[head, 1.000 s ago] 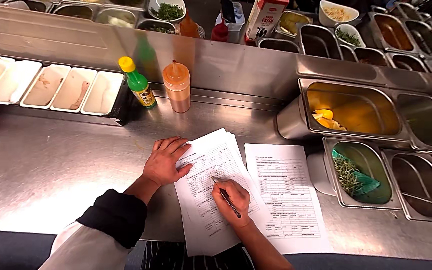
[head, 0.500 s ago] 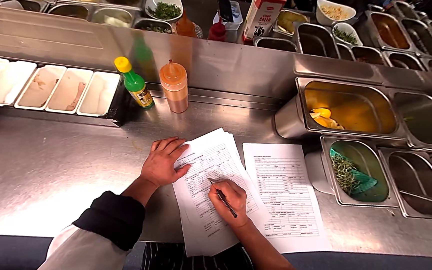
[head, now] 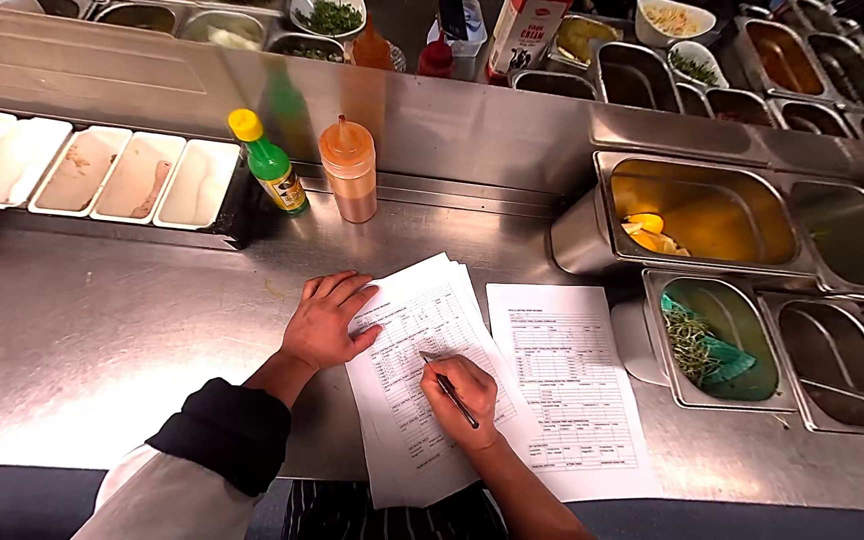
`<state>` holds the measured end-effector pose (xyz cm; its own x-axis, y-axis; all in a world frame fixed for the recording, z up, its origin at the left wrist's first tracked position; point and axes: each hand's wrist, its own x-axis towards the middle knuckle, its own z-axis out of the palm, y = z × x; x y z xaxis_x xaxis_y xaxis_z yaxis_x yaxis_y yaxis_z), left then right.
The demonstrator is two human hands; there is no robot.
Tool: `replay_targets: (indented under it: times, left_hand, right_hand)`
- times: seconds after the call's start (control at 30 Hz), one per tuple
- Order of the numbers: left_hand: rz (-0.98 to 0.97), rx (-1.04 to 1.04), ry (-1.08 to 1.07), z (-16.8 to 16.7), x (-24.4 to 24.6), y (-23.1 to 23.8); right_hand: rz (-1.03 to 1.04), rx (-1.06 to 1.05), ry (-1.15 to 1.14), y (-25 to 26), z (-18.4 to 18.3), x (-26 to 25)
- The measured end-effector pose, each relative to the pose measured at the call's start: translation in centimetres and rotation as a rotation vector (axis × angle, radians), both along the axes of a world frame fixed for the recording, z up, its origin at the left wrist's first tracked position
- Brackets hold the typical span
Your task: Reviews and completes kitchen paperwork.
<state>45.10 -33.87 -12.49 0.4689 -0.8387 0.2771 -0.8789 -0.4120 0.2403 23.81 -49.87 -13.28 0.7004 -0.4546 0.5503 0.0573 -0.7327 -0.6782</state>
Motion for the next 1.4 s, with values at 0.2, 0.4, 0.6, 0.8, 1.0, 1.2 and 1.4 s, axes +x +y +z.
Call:
replay_targets:
  times: [0.2,0.4,0.6,0.8,1.0,1.2,1.4]
  left_hand:
    - [0.002,-0.007,0.003,-0.1,0.0,0.0]
    - [0.002,0.001,-0.004,-0.1,0.1,0.0]
    - [0.005,-0.010,-0.008,-0.1,0.1,0.0]
    - [-0.002,-0.014,0.001,-0.1,0.1,0.0]
    - [-0.003,-0.011,0.001,-0.1,0.0,-0.1]
    - [-0.015,-0.037,-0.011,-0.3,0.0,-0.1]
    - [-0.034,-0.092,-0.031,-1.1,0.3,-0.1]
  right_hand:
    - [0.028,-0.008,-0.021,0.0,0.0,-0.2]
    - [0.019,-0.038,0.000,0.1,0.1,0.1]
    - [0.000,-0.025,0.016,0.0,0.0,0.1]
    - [-0.019,-0.007,0.004,0.0,0.0,0.0]
    - [-0.034,-0.026,0.010,0.0,-0.1,-0.1]
    - [-0.140,0.264,-0.084,-0.9,1.3,-1.0]
    - [-0.453,0.429,-0.014,-10.3,4.4,-6.4]
